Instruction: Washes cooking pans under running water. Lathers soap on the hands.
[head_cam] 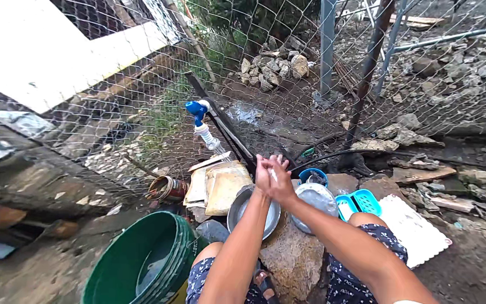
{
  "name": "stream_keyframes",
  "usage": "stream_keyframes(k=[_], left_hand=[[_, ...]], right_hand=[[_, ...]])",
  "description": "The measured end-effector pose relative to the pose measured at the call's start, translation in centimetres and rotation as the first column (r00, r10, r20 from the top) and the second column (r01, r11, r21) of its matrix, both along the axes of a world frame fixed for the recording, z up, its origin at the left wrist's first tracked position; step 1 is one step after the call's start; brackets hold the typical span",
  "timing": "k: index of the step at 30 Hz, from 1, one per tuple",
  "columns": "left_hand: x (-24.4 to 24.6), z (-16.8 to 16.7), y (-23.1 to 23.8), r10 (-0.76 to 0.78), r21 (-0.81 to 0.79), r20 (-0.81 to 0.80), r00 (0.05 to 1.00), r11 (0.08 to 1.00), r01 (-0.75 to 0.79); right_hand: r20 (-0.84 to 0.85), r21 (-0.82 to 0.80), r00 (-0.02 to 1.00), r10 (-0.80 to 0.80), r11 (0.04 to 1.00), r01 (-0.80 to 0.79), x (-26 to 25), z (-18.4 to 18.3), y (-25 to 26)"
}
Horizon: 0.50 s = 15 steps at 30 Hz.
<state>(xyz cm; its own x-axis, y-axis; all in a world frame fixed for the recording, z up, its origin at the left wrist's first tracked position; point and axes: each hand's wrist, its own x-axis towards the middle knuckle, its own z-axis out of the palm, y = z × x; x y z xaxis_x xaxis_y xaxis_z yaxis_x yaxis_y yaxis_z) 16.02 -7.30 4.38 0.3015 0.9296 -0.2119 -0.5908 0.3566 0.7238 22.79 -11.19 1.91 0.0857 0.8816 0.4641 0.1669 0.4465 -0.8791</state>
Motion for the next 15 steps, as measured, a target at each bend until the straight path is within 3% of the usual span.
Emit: stream_keyframes(k=[2,4,6,8,10,11,12,14,15], left_hand=[[-0.3,-0.8,1.7,0.061,-0.011,-0.051,0.997,0.998,-0.061],[0.6,-1.1,0.6,0.182,0.105,-0.121,0.976,0.98,-0.17],[1.3,-0.2,-1.4,0.162,0.109,-0.184,0.969,0.984,-0.144],[1.0,0.4,-1.8,0.017,0.019,-0.201,0.98,1.0,-0.013],[1.9,2.7,-2.5,-0.01,-0.152,-0.169,0.986,0.988,-0.016],[2.2,3.0,-2.2,0.009,-0.202,-0.233,0.972,0.978,-0.057],[2.2,2.3,-1.6,0.005,-0.189,-0.294,0.956,0.98,-0.063],[0.9,-1.3,-0.5,-0.045,0.025,-0.172,0.984,0.998,0.05],[1.5,-1.5,-0.9,-0.009,0.059,-0.176,0.984,0.998,0.019]], right_hand=[[0.046,0.227,0.998,0.043,0.972,-0.053,-1.6,-0.3,-2.3],[0.131,0.398,0.991,0.03,0.914,-0.08,-1.7,0.0,-2.5],[0.172,0.351,0.985,0.026,0.932,-0.086,-0.5,0.9,-0.8],[0.157,0.174,0.985,0.07,0.98,-0.097,1.5,1.4,1.9],[0.1,0.11,0.992,0.078,0.99,-0.089,2.4,0.9,3.4],[0.104,0.131,0.992,0.066,0.988,-0.08,2.1,0.4,3.2],[0.132,0.179,0.99,0.057,0.981,-0.08,1.4,0.2,2.4],[0.17,0.314,0.985,0.029,0.946,-0.082,-0.2,0.4,0.5],[0.179,0.325,0.983,0.041,0.94,-0.099,-0.3,0.5,0.5]])
